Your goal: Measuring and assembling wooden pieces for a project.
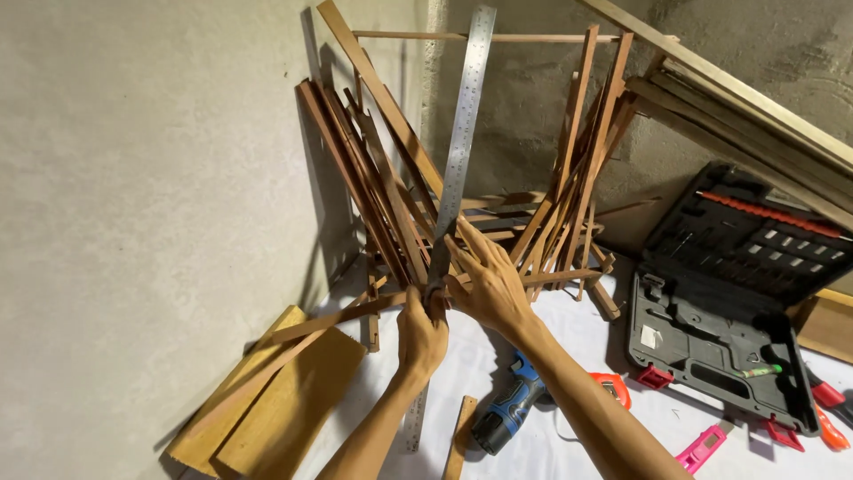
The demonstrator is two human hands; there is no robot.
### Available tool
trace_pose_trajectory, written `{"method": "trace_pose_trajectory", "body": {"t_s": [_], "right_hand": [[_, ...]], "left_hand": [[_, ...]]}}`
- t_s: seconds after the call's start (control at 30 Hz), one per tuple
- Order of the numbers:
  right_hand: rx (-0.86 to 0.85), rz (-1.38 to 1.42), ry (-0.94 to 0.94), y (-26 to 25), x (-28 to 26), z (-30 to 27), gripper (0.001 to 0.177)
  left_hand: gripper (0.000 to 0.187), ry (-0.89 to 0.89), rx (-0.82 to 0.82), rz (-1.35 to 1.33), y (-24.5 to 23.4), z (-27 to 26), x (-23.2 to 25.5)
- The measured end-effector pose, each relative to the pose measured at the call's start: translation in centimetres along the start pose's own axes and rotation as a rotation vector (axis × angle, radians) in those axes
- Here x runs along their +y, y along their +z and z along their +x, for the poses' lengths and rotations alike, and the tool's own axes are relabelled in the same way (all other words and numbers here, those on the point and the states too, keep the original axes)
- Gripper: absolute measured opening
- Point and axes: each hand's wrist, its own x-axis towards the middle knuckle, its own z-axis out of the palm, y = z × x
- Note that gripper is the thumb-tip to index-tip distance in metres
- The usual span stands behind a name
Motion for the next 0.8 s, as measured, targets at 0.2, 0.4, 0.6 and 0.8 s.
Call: {"method": "trace_pose_trajectory", "body": {"t_s": [0.2,0.4,0.6,0.8], "right_hand": [[0.053,-0.007,-0.034,1.4,0.7,-0.1,0.072],[0.054,-0.004,-0.020,0.8,0.3,-0.1,0.071],[-0.013,0.009,0.047,0.8,0.2,-0.6,0.069],[0.018,-0.058,-0.009,-0.8,0.3,-1.1,0.066]], "left_hand": [[0.009,0.084,-0.005,-0.041,0.5,0.5,-1.3],[0.005,0.115,0.006,-0.072,0.8,0.3,-1.6],[0.017,0.262,0.033,-0.026,1.4,1.0,-4.3],[0.050,0.578,0.235,0.207,-1.2,0.0,-3.2]]}}
